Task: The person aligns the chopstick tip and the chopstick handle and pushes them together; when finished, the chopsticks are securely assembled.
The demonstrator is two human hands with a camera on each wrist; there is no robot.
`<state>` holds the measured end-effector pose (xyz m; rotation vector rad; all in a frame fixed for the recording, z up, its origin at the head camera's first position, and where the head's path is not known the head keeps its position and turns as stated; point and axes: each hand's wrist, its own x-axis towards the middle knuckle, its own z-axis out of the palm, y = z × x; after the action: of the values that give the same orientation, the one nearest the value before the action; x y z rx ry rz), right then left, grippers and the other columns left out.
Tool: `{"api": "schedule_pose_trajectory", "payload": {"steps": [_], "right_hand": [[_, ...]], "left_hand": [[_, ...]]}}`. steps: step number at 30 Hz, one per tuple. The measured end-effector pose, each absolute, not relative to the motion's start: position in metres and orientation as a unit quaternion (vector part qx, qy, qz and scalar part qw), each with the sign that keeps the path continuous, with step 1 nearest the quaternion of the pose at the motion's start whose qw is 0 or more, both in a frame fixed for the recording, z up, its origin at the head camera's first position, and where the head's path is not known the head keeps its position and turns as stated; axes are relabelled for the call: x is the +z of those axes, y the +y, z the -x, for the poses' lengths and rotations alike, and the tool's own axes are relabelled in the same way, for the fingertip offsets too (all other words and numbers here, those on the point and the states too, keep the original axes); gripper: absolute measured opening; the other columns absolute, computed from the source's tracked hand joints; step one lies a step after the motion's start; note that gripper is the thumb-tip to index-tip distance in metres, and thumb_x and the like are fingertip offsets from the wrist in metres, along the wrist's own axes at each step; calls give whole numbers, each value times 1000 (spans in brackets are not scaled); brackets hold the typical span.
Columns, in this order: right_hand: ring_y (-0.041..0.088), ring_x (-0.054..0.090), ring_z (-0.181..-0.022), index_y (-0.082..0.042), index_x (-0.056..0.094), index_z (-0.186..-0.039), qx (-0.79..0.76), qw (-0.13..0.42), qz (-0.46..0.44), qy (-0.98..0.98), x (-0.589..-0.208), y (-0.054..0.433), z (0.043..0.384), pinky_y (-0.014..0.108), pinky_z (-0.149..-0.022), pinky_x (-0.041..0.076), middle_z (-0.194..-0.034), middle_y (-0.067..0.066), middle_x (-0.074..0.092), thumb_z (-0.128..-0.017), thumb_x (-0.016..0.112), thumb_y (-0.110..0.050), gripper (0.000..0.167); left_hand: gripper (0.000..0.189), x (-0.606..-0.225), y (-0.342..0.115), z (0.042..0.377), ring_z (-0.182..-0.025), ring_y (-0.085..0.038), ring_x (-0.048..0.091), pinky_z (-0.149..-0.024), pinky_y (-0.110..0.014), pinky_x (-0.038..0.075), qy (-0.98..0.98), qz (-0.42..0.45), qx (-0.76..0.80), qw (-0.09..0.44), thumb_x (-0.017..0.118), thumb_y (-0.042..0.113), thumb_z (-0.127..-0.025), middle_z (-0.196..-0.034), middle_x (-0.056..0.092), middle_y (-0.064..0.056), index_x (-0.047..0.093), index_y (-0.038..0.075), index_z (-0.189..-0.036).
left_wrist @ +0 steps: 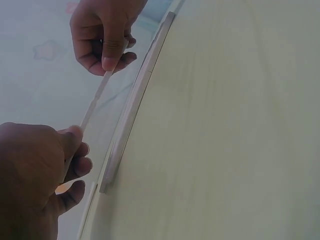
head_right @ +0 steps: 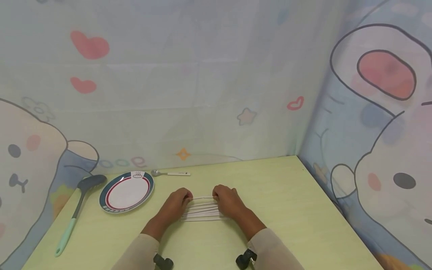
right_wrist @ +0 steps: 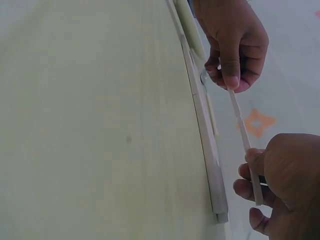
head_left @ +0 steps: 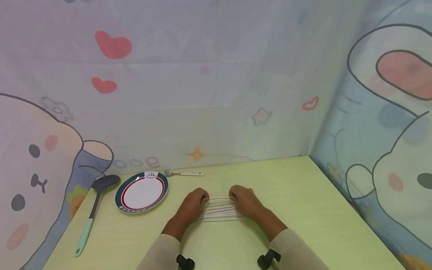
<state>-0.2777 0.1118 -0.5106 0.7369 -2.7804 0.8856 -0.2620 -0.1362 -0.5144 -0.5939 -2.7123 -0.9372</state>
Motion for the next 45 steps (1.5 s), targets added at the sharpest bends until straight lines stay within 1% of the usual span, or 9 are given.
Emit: {"api": "schedule_pose_trajectory", "payload": {"steps": [4,7,16,22,29,33,37,42,45], "right_hand": [[13,58,-86,-9,65,-100,317,61,-265,-909,-511,112,277,35,-81,56,-95,1,65,-106,66,-2,10],[13,57,-87,-7,64,-101,327,58,-278,-901,-511,112,277,29,-77,53,-97,2,65,-106,65,-1,9],[14,71,-100,-13,75,-106,359,29,-290,-887,-511,114,277,35,-89,60,-105,-1,75,-107,69,-12,6],[7,69,-97,-14,75,-104,380,18,-310,-871,-513,119,278,31,-89,59,-101,-5,75,-107,71,-15,5],[10,69,-95,-12,72,-100,400,51,-344,-848,-504,119,273,31,-87,60,-101,1,75,-104,72,-8,6],[8,67,-90,-11,70,-97,410,55,-343,-843,-492,116,270,28,-86,60,-98,2,73,-102,73,-4,10],[7,67,-93,-11,70,-99,407,45,-342,-846,-485,117,269,28,-87,61,-100,1,72,-104,72,-5,8],[11,70,-96,-10,73,-104,389,54,-349,-851,-491,124,274,31,-89,62,-103,1,73,-106,71,-10,3],[14,72,-99,-10,74,-107,377,62,-342,-858,-499,129,279,34,-91,62,-105,2,74,-107,70,-12,5]], "left_hand": [[6,-516,-137,263,-90,-16,63,-82,-37,56,-916,215,-321,107,68,5,-106,-98,67,-4,66,5,-101],[6,-516,-138,262,-90,-14,62,-82,-36,56,-914,217,-327,103,66,7,-108,-99,67,-4,66,4,-102],[11,-512,-141,259,-86,-10,63,-82,-36,56,-919,255,-289,83,68,15,-108,-94,70,4,78,12,-103],[10,-506,-144,254,-73,-3,57,-72,-29,51,-916,284,-273,79,71,19,-106,-83,73,7,80,15,-102],[13,-507,-136,249,-91,-20,79,-85,-41,63,-896,299,-277,177,73,13,-104,-101,83,-4,84,7,-107],[11,-510,-132,249,-77,-14,72,-75,-34,61,-874,317,-297,217,76,7,-100,-91,81,-6,84,2,-106],[11,-506,-130,248,-71,-9,63,-70,-30,57,-870,324,-297,224,76,6,-100,-84,77,-5,84,2,-106],[14,-500,-130,249,-91,-19,78,-84,-39,63,-888,310,-287,180,74,13,-103,-101,82,-6,84,6,-112],[16,-504,-135,252,-103,-23,79,-92,-43,63,-898,287,-297,151,73,13,-104,-110,83,-6,83,8,-115]]}}
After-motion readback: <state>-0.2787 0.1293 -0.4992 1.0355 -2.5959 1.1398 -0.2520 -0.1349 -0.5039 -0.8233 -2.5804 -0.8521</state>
